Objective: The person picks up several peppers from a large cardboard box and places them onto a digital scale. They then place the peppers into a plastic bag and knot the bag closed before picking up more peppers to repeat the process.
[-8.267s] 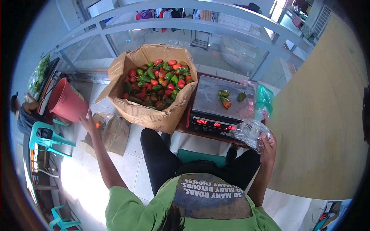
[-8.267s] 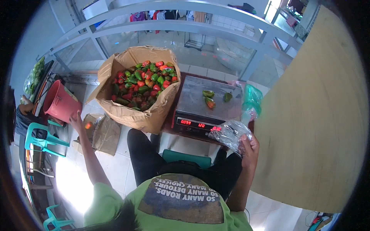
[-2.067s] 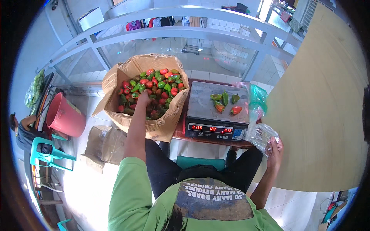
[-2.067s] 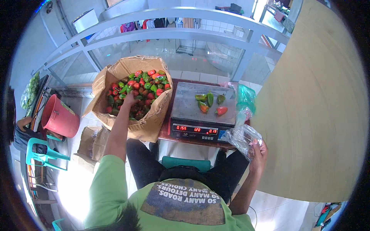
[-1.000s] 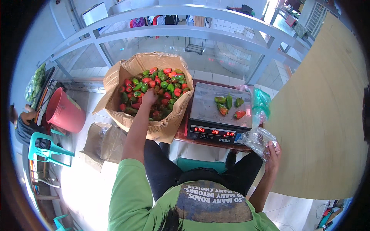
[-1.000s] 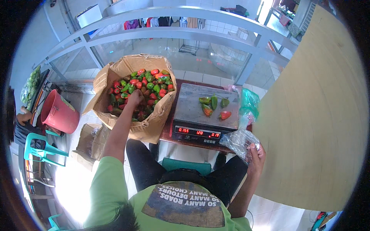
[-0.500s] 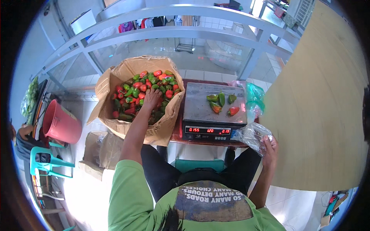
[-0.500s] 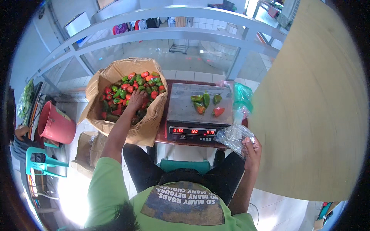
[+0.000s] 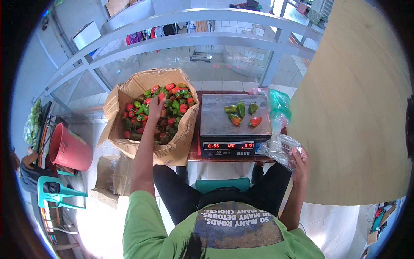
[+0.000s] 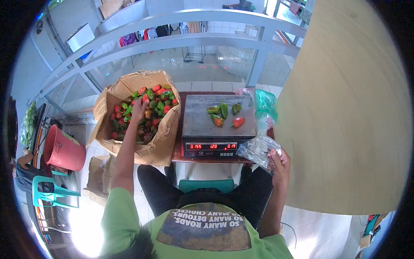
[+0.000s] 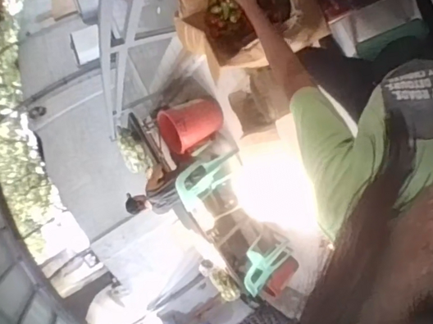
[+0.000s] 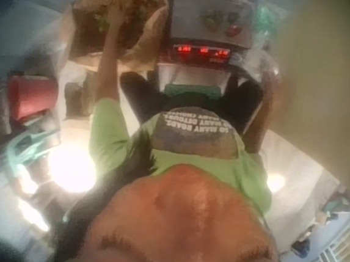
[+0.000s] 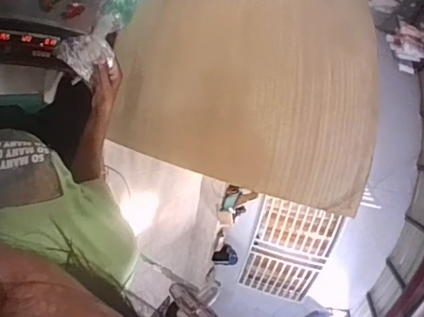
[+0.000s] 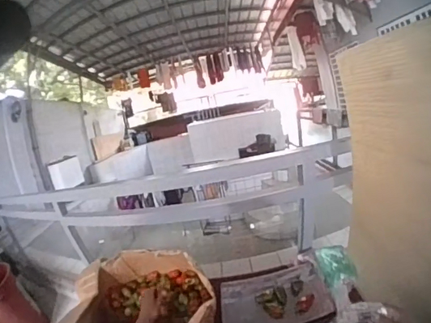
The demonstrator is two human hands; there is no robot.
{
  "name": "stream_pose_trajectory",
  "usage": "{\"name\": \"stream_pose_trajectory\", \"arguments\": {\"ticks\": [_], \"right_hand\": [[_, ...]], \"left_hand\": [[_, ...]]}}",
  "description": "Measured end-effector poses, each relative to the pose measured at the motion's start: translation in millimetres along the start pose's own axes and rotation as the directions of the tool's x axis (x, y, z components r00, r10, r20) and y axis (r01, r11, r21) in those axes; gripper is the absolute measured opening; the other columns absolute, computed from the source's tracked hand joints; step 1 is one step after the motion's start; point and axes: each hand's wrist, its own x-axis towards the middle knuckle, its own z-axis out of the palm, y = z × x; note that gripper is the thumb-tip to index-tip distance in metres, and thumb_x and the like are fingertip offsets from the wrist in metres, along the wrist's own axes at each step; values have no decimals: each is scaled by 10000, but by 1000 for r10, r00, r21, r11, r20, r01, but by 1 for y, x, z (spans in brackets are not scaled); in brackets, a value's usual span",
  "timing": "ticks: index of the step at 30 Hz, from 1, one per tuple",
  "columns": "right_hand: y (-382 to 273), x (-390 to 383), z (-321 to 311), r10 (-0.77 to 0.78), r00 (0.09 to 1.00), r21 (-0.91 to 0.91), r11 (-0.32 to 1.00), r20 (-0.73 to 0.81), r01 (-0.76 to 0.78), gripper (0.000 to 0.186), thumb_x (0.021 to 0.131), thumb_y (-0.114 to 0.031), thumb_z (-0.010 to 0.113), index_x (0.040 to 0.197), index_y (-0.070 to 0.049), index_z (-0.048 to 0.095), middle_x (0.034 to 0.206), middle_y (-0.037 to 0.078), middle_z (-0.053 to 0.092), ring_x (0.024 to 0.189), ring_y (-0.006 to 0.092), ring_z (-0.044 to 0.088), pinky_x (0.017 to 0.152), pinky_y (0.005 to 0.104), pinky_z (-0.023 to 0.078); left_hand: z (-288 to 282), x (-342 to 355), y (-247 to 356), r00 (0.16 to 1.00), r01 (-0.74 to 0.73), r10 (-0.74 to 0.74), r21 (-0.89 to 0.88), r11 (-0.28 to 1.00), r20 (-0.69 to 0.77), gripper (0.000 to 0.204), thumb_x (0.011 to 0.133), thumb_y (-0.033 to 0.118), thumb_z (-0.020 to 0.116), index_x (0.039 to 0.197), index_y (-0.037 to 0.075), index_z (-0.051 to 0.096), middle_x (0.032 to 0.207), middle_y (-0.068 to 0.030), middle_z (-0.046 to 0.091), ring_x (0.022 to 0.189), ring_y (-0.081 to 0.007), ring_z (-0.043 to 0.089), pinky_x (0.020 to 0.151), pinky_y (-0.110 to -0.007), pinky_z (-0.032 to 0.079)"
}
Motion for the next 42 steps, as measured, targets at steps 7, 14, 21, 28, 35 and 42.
{"name": "stream_pose_trajectory", "arguments": {"ticks": [7, 14, 21, 28, 35, 42], "right_hand": [[-3, 1, 12, -74, 992, -15, 997, -101, 73, 227, 830, -280, 603, 757, -74, 540, 543, -76, 424, 418, 2, 300, 390, 180, 209], [-6, -8, -18, -14, 1000, 8, 1000, 8, 14, 218, 831, -276, 601, 766, -75, 544, 539, -81, 411, 420, 2, 302, 388, 183, 211], [3, -8, -19, -135, 978, -46, 991, -157, 129, 207, 832, -276, 599, 788, -77, 563, 556, -73, 445, 430, 9, 327, 402, 186, 239], [-4, -9, -22, 14, 1000, 29, 999, -2, -14, 200, 832, -274, 597, 821, -76, 574, 572, -73, 450, 463, 3, 342, 423, 180, 236], [11, -5, -9, -240, 934, -389, 860, 263, 330, 157, 835, -181, 572, 843, -25, 589, 641, 18, 550, 525, 86, 477, 482, 228, 355], [14, -24, 72, -13, 560, -497, 446, 828, 744, 150, 808, -164, 522, 875, -48, 588, 829, 120, 599, 781, 280, 594, 666, 359, 463]], "left_hand": [[5, -65, 191, 890, -426, 456, -385, 818, -16, 378, 810, 274, 570, 1058, -6, 516, 946, -184, 523, 889, -317, 521, 785, -377, 416], [106, -88, 205, 943, -221, 239, -100, 970, 233, 363, 758, 264, 630, 973, -2, 511, 946, -166, 490, 905, -338, 503, 786, -408, 419], [125, -88, 202, 972, -192, 203, -92, 977, 121, 423, 727, 255, 670, 1011, 3, 481, 957, -165, 484, 931, -333, 496, 794, -408, 415], [105, -93, 193, 970, -188, 201, -105, 977, 135, 413, 731, 232, 668, 1029, 17, 478, 977, -161, 487, 927, -331, 504, 792, -404, 416], [50, -119, 213, 924, -98, 270, -514, 852, 272, 347, 816, 288, 574, 1030, 26, 497, 832, -106, 541, 732, -236, 557, 646, -346, 454], [42, -172, 225, 622, 498, 175, -558, 664, 763, 500, 804, 413, 582, 1093, 22, 468, 789, -77, 568, 653, -134, 542, 556, -280, 451]]}}
